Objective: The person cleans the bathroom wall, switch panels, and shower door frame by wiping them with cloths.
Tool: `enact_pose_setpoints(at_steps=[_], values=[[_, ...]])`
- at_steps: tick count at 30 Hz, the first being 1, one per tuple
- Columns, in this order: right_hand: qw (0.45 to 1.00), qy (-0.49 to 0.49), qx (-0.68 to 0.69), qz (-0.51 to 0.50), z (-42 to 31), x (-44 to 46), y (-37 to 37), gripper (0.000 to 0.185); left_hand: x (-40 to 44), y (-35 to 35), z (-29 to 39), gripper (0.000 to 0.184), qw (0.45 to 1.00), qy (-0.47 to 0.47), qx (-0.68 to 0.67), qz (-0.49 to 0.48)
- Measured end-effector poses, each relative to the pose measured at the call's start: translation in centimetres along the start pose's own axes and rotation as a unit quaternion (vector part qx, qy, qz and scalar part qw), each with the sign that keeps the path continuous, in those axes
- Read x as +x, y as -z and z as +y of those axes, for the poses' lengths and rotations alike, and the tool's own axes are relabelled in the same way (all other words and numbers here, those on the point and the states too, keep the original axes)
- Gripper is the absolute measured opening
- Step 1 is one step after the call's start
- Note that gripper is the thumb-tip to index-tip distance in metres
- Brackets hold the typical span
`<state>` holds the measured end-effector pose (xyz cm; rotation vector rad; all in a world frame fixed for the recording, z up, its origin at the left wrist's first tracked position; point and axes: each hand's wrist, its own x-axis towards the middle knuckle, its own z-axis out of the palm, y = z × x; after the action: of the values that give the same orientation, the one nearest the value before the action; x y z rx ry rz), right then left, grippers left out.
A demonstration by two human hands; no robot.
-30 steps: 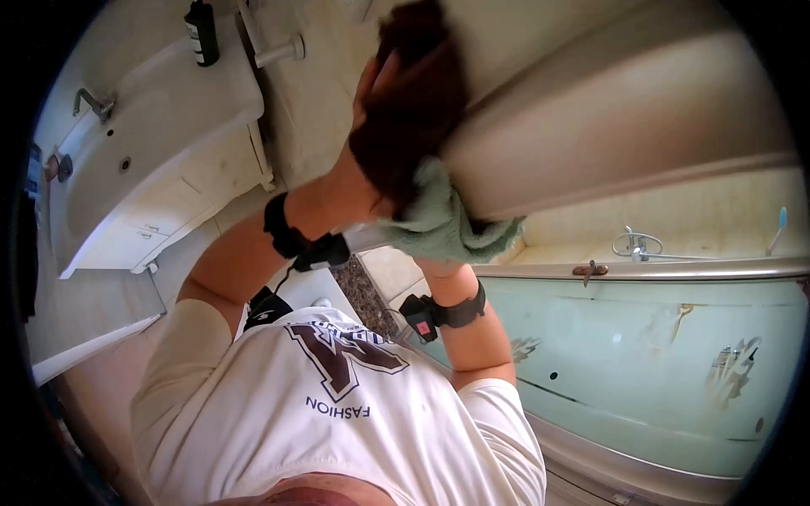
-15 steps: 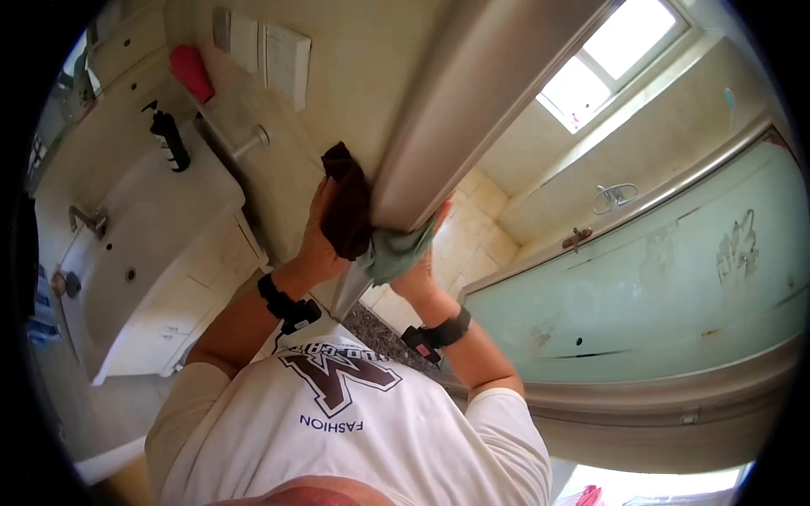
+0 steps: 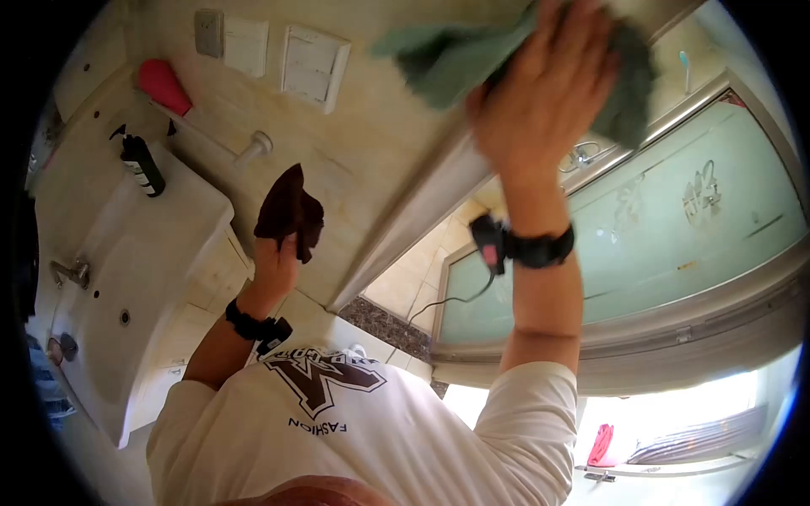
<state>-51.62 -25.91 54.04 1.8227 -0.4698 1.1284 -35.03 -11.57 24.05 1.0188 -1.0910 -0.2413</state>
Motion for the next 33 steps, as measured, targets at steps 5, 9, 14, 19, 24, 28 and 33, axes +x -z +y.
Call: enact_pose_setpoints(at_steps=[5,9,14,19,24,28,33], values=[[0.917,0.102,0.080,-0.377,-4.7,-10.7,0.3,0.075,-3.1,6.1,-1.4,0.025,0.985,0.045,0.163,-0.035],[0.935,0.172,0.120,-0.285,0.9,-5.1,-0.5,0.064,-3.5,7.7,-1.1,0.037,0.979,0.074,0.190,-0.021],[0.989,-0.024,-0.141,-0.025,5.0,9.4,0.4,0.082,-3.3,6.2,-2.3,0.045,0.979,0.159,0.127,-0.006],[0.965,0.138,-0.198,-0.102,-2.7,5.9,-1.6,0.071,-4.4,5.4,-3.4,0.039,0.966,0.224,0.124,-0.039],[0.914,0.234,0.025,-0.329,-5.0,-0.2,-1.3,0.073,-5.8,8.3,-4.2,0.037,0.950,0.302,0.024,-0.069],[0.950,0.182,0.097,-0.235,0.4,7.0,-2.8,0.077,-5.6,11.3,-2.4,0.039,0.917,0.337,0.200,-0.078],[0.968,0.097,0.198,-0.123,5.3,17.6,-6.3,0.063,-5.8,9.7,-2.9,0.039,0.938,0.326,0.107,-0.047]])
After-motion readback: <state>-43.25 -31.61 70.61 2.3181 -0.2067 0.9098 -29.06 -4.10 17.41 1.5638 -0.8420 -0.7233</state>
